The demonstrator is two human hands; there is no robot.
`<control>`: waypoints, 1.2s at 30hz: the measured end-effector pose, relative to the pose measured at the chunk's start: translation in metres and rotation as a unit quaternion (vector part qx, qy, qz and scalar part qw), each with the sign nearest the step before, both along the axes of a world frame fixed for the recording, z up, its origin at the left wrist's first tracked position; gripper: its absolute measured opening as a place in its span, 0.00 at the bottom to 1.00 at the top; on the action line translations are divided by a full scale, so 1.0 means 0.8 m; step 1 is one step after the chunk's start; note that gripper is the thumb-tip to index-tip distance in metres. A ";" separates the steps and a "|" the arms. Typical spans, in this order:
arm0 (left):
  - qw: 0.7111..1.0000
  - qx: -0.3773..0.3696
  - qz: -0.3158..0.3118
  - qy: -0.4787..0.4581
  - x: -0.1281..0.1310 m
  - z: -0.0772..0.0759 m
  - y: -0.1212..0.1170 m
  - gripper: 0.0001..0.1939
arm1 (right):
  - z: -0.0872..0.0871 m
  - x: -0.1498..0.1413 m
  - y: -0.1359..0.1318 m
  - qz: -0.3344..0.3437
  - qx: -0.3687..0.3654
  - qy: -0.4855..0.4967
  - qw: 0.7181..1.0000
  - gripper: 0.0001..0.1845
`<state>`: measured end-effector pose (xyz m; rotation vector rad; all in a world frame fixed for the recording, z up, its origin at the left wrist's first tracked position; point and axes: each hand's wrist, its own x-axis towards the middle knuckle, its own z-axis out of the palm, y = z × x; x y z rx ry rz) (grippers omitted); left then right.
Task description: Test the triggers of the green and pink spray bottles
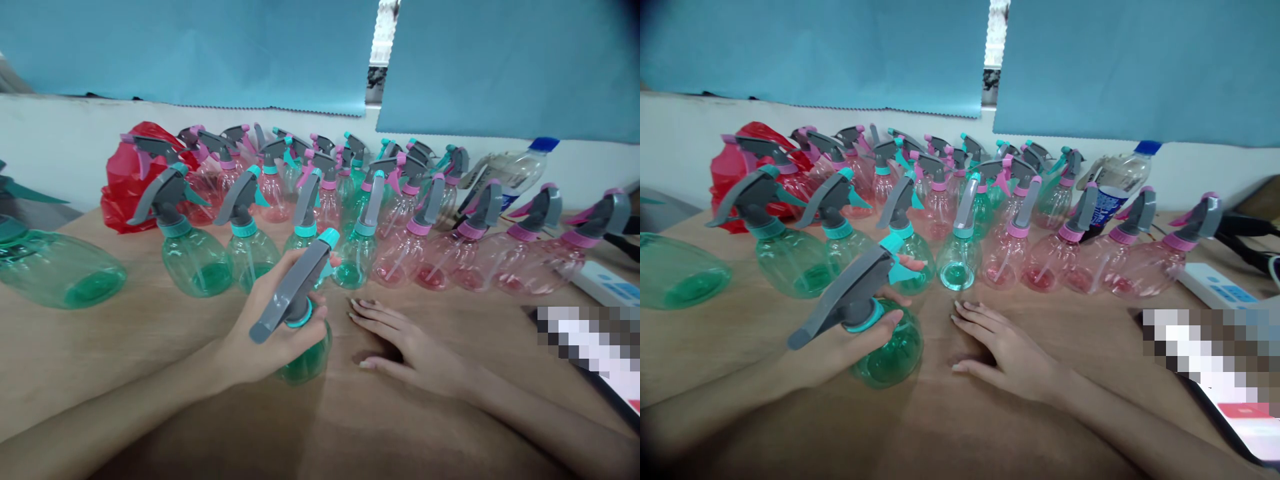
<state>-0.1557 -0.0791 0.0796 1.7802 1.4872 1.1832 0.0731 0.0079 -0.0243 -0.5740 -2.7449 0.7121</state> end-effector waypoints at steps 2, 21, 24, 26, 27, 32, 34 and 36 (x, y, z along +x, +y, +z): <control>1.000 0.002 0.001 0.001 0.000 0.000 0.001 0.24 | 0.001 0.000 0.000 -0.002 -0.002 0.004 1.000 0.37; 0.999 0.041 -0.024 0.018 -0.003 -0.001 -0.001 0.21 | 0.000 0.000 0.000 0.000 0.002 0.003 1.000 0.37; 0.998 0.046 -0.022 0.021 -0.003 0.001 -0.001 0.20 | 0.000 0.000 0.000 0.001 -0.001 0.010 1.000 0.37; 0.998 0.047 -0.021 0.020 -0.003 0.001 0.000 0.19 | 0.000 0.000 0.000 0.000 -0.003 0.013 1.000 0.37; 0.998 0.050 -0.022 0.017 -0.002 0.001 0.000 0.19 | 0.000 0.000 0.000 0.000 -0.003 0.013 1.000 0.37; 0.999 0.040 -0.015 0.012 -0.001 0.006 0.001 0.17 | 0.001 0.000 0.000 0.004 -0.003 0.011 1.000 0.37; 1.000 0.024 -0.012 0.015 -0.001 0.008 -0.001 0.18 | 0.002 -0.001 0.000 0.005 -0.005 0.008 1.000 0.37; 1.000 0.019 -0.013 0.017 -0.002 0.009 -0.002 0.18 | 0.004 -0.001 0.000 0.004 -0.007 0.009 1.000 0.36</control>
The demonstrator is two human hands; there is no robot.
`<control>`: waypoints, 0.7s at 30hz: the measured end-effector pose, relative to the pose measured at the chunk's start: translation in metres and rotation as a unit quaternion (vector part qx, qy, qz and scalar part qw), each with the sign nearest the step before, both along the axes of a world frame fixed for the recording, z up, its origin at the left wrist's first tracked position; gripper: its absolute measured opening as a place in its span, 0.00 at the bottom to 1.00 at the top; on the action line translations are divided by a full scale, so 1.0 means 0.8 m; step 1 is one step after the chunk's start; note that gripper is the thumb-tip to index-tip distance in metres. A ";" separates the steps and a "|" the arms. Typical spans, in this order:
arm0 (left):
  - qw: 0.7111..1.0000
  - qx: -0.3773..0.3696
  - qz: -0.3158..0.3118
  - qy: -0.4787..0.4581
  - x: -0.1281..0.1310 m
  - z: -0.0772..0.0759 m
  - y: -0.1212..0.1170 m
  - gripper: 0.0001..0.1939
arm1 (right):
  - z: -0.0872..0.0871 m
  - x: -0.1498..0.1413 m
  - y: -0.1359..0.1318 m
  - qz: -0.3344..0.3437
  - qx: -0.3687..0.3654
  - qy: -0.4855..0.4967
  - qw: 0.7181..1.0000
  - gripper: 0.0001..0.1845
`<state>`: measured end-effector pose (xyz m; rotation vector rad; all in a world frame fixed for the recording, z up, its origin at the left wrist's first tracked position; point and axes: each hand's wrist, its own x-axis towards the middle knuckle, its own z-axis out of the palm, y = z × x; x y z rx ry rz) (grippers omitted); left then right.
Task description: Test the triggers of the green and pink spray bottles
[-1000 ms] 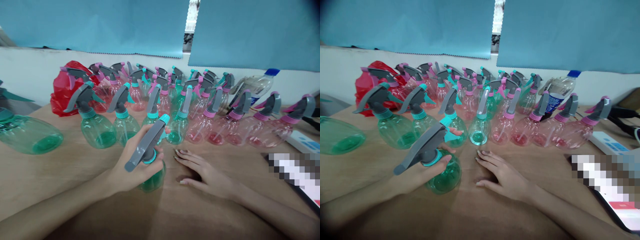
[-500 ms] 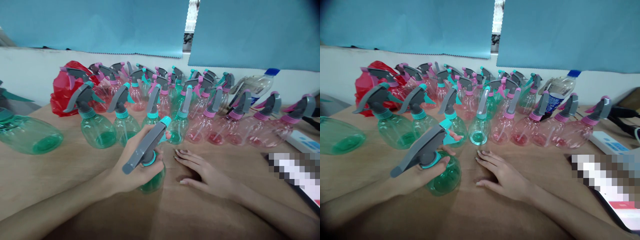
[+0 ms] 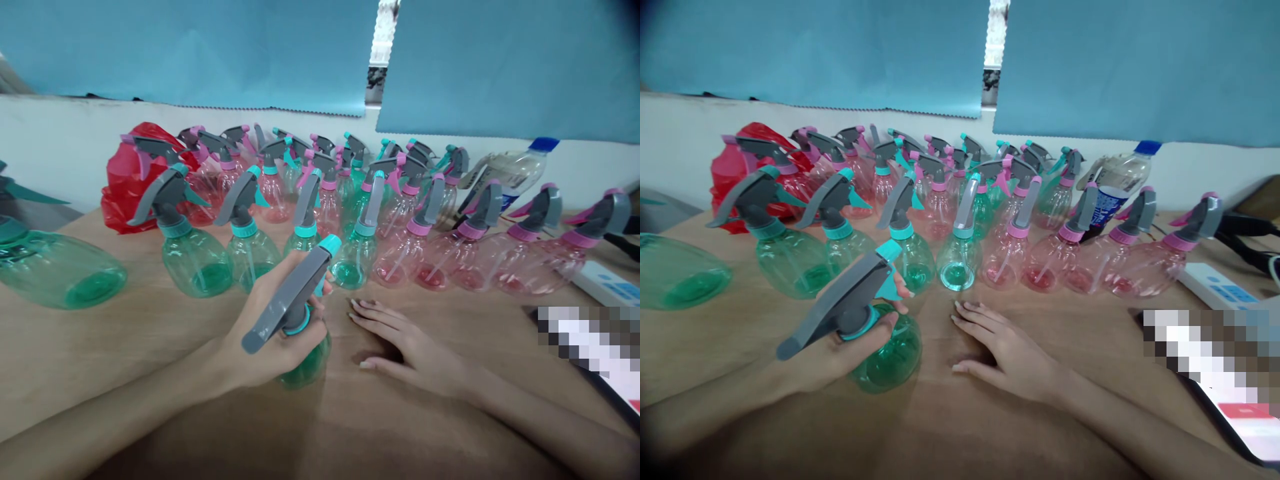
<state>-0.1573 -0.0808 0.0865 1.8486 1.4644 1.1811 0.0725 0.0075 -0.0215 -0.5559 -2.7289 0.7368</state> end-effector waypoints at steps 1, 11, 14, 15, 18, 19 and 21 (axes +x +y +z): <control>1.000 -0.001 -0.002 0.002 -0.001 -0.001 0.000 0.18 | 0.000 0.000 0.000 0.000 -0.001 0.002 1.000 0.36; 0.999 -0.031 -0.016 0.002 -0.002 -0.007 -0.001 0.26 | 0.001 0.000 -0.001 -0.008 -0.001 -0.010 1.000 0.37; 0.999 -0.031 -0.005 0.008 -0.001 -0.006 -0.001 0.23 | 0.002 0.000 -0.001 -0.007 0.002 -0.016 1.000 0.36; 1.000 -0.030 -0.003 0.008 -0.001 -0.005 -0.001 0.23 | 0.002 -0.001 -0.001 -0.007 0.003 -0.016 1.000 0.36; 0.999 -0.032 -0.006 0.014 -0.001 -0.005 0.000 0.24 | 0.001 -0.001 -0.001 -0.005 0.001 -0.004 1.000 0.36; 0.999 -0.036 -0.006 0.015 -0.002 -0.005 0.000 0.25 | 0.000 0.000 0.000 -0.004 0.001 0.000 1.000 0.36; 0.999 -0.039 -0.002 0.017 -0.002 -0.006 0.000 0.25 | -0.001 0.000 0.000 -0.002 0.002 0.002 1.000 0.36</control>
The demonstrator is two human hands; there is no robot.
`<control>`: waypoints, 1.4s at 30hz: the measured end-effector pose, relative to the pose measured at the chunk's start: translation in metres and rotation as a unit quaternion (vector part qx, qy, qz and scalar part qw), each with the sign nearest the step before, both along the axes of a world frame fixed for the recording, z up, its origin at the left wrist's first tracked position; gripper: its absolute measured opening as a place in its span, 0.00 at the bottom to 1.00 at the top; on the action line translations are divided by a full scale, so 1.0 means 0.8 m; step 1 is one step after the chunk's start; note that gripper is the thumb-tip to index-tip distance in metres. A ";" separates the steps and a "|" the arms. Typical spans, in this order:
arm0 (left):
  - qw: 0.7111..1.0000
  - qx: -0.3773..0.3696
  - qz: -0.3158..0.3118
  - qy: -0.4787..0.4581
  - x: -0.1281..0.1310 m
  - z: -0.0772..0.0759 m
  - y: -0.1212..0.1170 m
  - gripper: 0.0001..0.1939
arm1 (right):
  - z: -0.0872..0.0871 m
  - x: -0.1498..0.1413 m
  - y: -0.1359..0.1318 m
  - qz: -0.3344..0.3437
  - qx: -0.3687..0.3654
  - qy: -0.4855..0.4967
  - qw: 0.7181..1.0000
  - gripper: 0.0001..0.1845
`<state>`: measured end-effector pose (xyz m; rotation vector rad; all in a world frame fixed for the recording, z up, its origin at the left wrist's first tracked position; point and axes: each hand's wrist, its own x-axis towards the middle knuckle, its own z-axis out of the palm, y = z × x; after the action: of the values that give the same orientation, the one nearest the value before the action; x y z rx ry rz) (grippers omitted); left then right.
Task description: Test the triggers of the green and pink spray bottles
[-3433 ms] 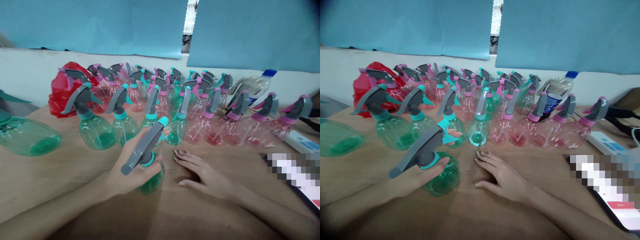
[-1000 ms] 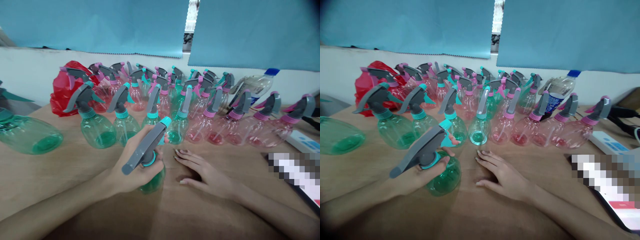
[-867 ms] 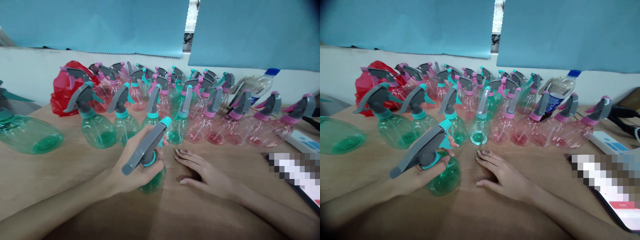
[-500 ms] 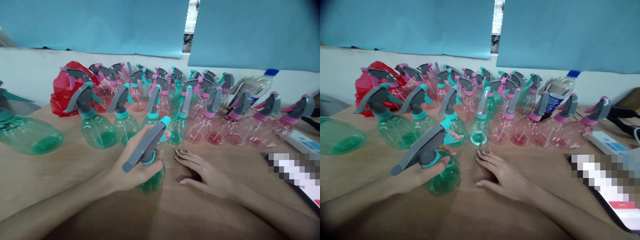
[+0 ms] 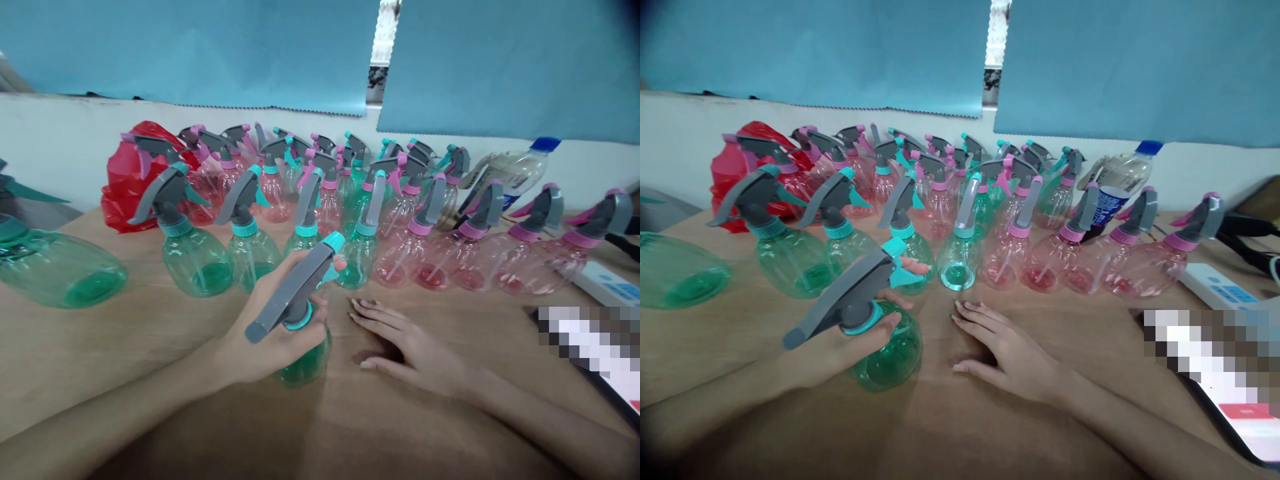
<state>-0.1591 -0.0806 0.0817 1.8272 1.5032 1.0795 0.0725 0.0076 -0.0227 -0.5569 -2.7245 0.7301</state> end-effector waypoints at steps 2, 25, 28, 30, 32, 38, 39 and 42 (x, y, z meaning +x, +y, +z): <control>1.000 -0.005 0.004 -0.001 0.000 -0.001 0.000 0.26 | -0.001 0.000 0.000 0.000 0.001 0.000 1.000 0.36; 1.000 -0.006 -0.008 -0.018 -0.002 -0.003 0.000 0.28 | 0.000 0.000 -0.001 -0.002 -0.001 0.006 1.000 0.37; 1.000 -0.006 -0.006 -0.021 -0.001 -0.002 0.000 0.29 | 0.000 0.000 -0.001 -0.002 0.001 0.004 1.000 0.37; 1.000 -0.006 -0.007 -0.029 0.000 0.000 0.000 0.29 | 0.000 0.000 -0.001 -0.004 0.003 -0.001 1.000 0.37; 0.999 -0.006 -0.007 -0.037 0.001 0.001 0.000 0.28 | -0.001 0.000 0.000 -0.005 0.003 -0.004 1.000 0.37; 1.000 0.000 -0.008 -0.027 0.000 0.001 -0.001 0.27 | 0.000 0.000 -0.001 -0.005 0.005 -0.009 1.000 0.37; 1.000 0.007 -0.007 -0.021 0.000 0.001 -0.001 0.26 | 0.000 0.000 -0.001 -0.005 0.005 -0.010 1.000 0.37; 1.000 0.028 -0.001 -0.004 -0.001 -0.002 -0.001 0.23 | 0.000 0.000 -0.001 -0.002 0.009 -0.013 1.000 0.36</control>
<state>-0.1597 -0.0814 0.0802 1.8599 1.4801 1.1379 0.0726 0.0070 -0.0225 -0.5721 -2.7509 0.7009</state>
